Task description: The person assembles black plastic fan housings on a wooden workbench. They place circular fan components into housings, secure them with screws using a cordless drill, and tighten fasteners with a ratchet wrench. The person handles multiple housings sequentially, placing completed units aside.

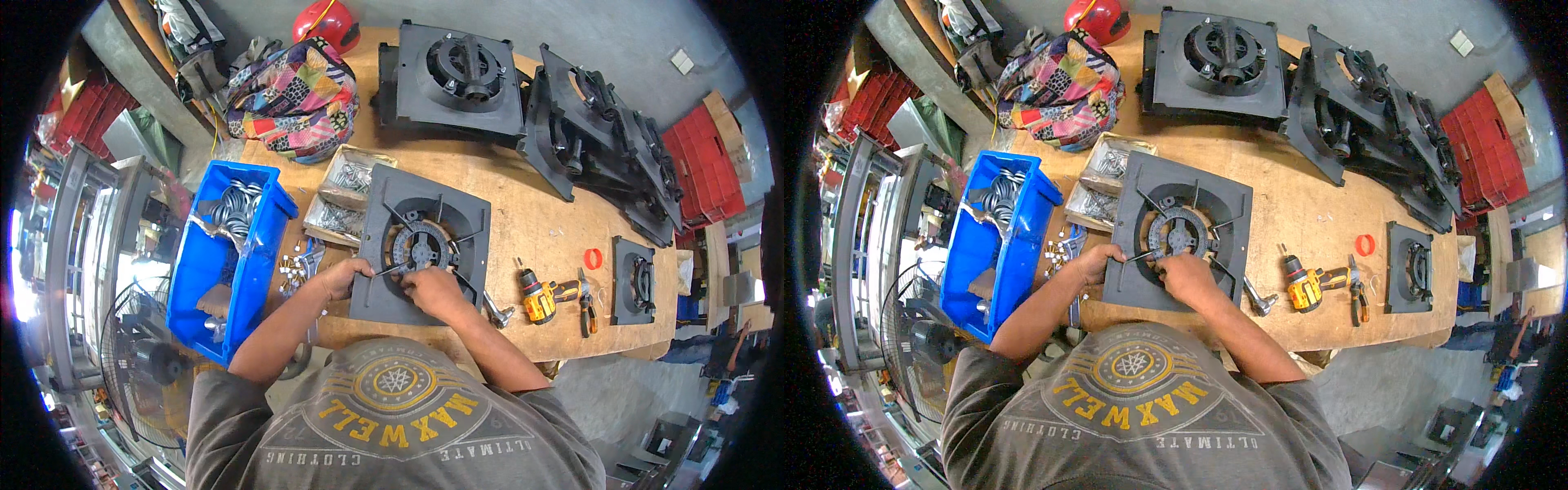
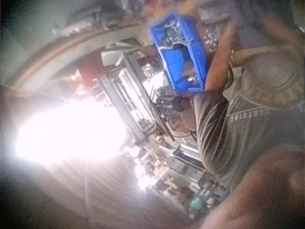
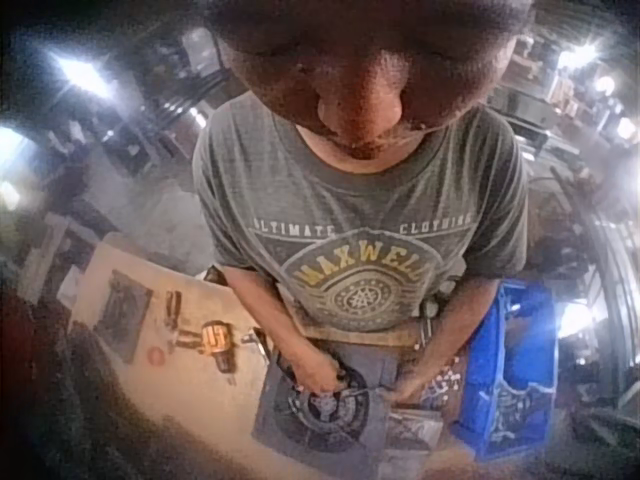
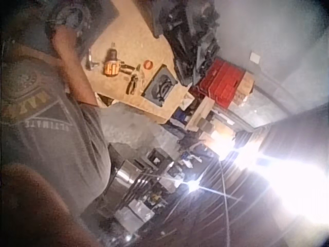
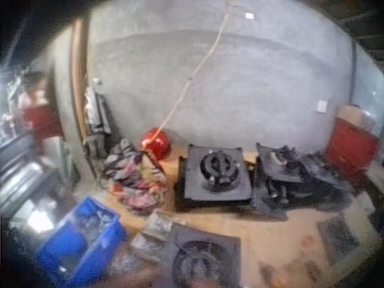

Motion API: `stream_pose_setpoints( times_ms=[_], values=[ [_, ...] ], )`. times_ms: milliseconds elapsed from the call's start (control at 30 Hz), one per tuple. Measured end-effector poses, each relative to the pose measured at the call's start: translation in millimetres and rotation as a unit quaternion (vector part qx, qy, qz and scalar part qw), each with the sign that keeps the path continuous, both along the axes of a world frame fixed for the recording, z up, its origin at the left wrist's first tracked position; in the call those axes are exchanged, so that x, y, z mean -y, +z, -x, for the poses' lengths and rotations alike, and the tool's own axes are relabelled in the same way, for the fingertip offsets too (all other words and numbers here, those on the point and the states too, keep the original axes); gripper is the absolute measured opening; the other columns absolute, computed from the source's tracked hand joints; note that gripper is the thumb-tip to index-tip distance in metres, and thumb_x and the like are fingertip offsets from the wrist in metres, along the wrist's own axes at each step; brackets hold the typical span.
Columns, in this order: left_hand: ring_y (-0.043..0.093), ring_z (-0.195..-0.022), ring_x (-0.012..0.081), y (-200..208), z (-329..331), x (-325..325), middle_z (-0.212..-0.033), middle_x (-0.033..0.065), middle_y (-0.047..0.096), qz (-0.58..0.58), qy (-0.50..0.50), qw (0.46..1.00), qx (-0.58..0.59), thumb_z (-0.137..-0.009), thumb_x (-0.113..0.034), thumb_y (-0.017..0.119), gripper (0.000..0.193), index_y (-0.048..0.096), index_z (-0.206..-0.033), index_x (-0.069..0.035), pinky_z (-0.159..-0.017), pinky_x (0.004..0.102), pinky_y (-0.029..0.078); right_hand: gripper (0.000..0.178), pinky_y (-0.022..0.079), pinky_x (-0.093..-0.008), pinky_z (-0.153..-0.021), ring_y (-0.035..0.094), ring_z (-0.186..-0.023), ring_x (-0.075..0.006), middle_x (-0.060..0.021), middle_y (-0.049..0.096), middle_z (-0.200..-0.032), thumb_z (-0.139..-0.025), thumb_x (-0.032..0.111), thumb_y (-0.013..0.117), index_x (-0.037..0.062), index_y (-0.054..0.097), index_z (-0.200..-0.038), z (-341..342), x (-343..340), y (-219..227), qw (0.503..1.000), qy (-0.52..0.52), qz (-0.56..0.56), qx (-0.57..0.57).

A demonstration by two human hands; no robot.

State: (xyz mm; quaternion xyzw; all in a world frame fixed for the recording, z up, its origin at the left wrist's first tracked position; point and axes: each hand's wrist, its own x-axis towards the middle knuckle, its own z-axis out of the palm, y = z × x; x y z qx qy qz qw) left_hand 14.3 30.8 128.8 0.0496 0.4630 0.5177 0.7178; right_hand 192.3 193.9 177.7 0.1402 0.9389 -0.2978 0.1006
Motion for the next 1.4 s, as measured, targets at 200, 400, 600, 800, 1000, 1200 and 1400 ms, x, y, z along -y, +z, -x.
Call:
stream_pose_setpoints(
  times_ms=[200,400,600,800,1000,1200,1400],
  values=[
    [0.068,-0.076,0.0179,-10,-7,8,-0.091,0.0077,0.071,0.038,0.032,0.999,-0.021,-0.082,-0.020,0.058,0.027,0.068,-0.100,-0.002,-0.072,0.0303,0.054,0.019,0.052,-0.0489,-0.080,0.066,-0.090,-0.0370,-0.0179,0.069,-0.090,-0.081,0.015,0.066,0.0107,0.072,-0.099,2,-4,5,1.000,0.002,0.013,0.013],
    [0.059,-0.062,0.0106,-26,-6,17,-0.082,0.0016,0.068,0.048,-0.005,0.995,-0.084,-0.084,-0.026,0.061,0.026,0.067,-0.098,-0.005,-0.054,0.0240,0.042,0.021,0.053,-0.0475,-0.078,0.067,-0.088,-0.0375,-0.0175,0.070,-0.092,-0.081,0.019,0.065,0.0121,0.073,-0.100,8,-2,3,0.998,0.008,-0.034,0.045],
    [0.064,-0.087,0.0185,-27,-12,25,-0.099,0.0051,0.070,0.069,-0.008,0.988,-0.141,-0.082,-0.035,0.065,0.039,0.067,-0.109,-0.006,-0.074,0.0355,0.047,0.019,0.053,-0.0490,-0.075,0.067,-0.086,-0.0375,-0.0190,0.069,-0.087,-0.081,0.013,0.062,0.0076,0.071,-0.096,9,4,7,0.998,0.004,-0.059,0.025],
    [0.057,-0.081,0.0127,-4,-8,9,-0.101,0.0064,0.066,0.111,0.121,0.950,-0.264,-0.089,-0.053,0.061,0.059,0.062,-0.121,-0.003,-0.066,0.0272,0.041,0.019,0.052,-0.0462,-0.080,0.066,-0.089,-0.0390,-0.0201,0.069,-0.092,-0.079,0.011,0.062,0.0056,0.070,-0.095,4,-35,14,0.991,-0.109,0.079,0.002],
    [0.058,-0.110,0.0195,15,12,-23,-0.117,0.0089,0.064,0.039,0.038,0.986,-0.159,-0.088,-0.034,0.067,0.058,0.052,-0.134,-0.002,-0.096,0.0349,0.044,0.023,0.051,-0.0383,-0.083,0.067,-0.092,-0.0326,-0.0194,0.070,-0.094,-0.077,0.002,0.058,0.0011,0.069,-0.097,11,-77,17,0.989,-0.124,0.077,-0.008],
    [0.064,-0.094,0.0180,9,28,-21,-0.106,0.0053,0.067,-0.043,-0.031,0.990,-0.132,-0.079,-0.013,0.070,0.046,0.058,-0.123,-0.003,-0.086,0.0335,0.050,0.019,0.052,-0.0381,-0.080,0.068,-0.089,-0.0322,-0.0173,0.070,-0.093,-0.079,0.007,0.065,0.0035,0.070,-0.097,35,-84,13,0.971,-0.188,0.046,-0.138],
    [0.064,-0.096,0.0200,-6,22,-9,-0.107,0.0071,0.068,-0.028,-0.031,0.989,-0.144,-0.071,-0.009,0.073,0.051,0.061,-0.120,-0.002,-0.089,0.0336,0.048,0.020,0.053,-0.0383,-0.078,0.069,-0.085,-0.0318,-0.0167,0.071,-0.092,-0.080,0.012,0.069,0.0038,0.071,-0.098,61,-71,-8,0.952,-0.223,0.102,-0.185]
  ],
)
